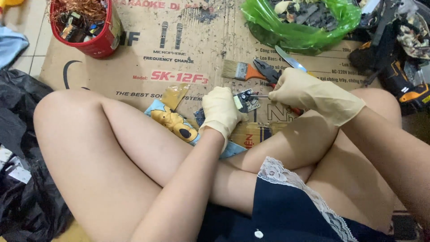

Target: The person sits on the floor and uses pliers and a knife to scrape and pry at a small electronic component. They manipulate the component with gloved hands, removing material and adjusting its position on a cushioned surface.

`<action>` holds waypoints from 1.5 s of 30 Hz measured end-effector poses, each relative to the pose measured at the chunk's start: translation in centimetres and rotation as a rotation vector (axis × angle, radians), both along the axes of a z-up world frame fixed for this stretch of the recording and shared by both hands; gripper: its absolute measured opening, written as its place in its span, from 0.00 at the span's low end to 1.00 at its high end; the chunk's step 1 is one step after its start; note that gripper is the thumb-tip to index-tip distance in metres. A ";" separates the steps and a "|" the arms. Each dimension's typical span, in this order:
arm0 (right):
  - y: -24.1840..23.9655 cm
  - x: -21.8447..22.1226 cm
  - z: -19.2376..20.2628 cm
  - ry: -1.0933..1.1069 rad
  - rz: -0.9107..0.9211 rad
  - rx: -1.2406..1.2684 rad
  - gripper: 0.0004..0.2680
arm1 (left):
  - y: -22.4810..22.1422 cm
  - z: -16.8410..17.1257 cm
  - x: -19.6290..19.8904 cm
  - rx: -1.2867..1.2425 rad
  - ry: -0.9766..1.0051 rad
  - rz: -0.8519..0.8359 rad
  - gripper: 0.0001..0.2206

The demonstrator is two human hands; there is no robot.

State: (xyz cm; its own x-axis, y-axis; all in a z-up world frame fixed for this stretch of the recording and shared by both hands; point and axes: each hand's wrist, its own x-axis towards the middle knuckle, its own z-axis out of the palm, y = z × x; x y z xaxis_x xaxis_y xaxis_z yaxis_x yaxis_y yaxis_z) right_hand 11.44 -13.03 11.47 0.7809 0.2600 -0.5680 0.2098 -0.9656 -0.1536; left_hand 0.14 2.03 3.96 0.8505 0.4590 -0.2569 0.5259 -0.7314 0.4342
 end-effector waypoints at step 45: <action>3.1 4.2 -0.7 0.023 0.035 -0.180 0.09 | 0.7 -0.8 0.2 -0.143 -0.128 0.156 0.39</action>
State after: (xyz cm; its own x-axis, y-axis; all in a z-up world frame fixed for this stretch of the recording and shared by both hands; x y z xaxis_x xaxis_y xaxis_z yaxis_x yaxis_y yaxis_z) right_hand 15.67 -9.93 10.79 0.7592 0.1792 -0.6257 0.2421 -0.9701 0.0159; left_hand 0.34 2.77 3.15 0.8020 0.5541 -0.2232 0.5615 -0.5717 0.5982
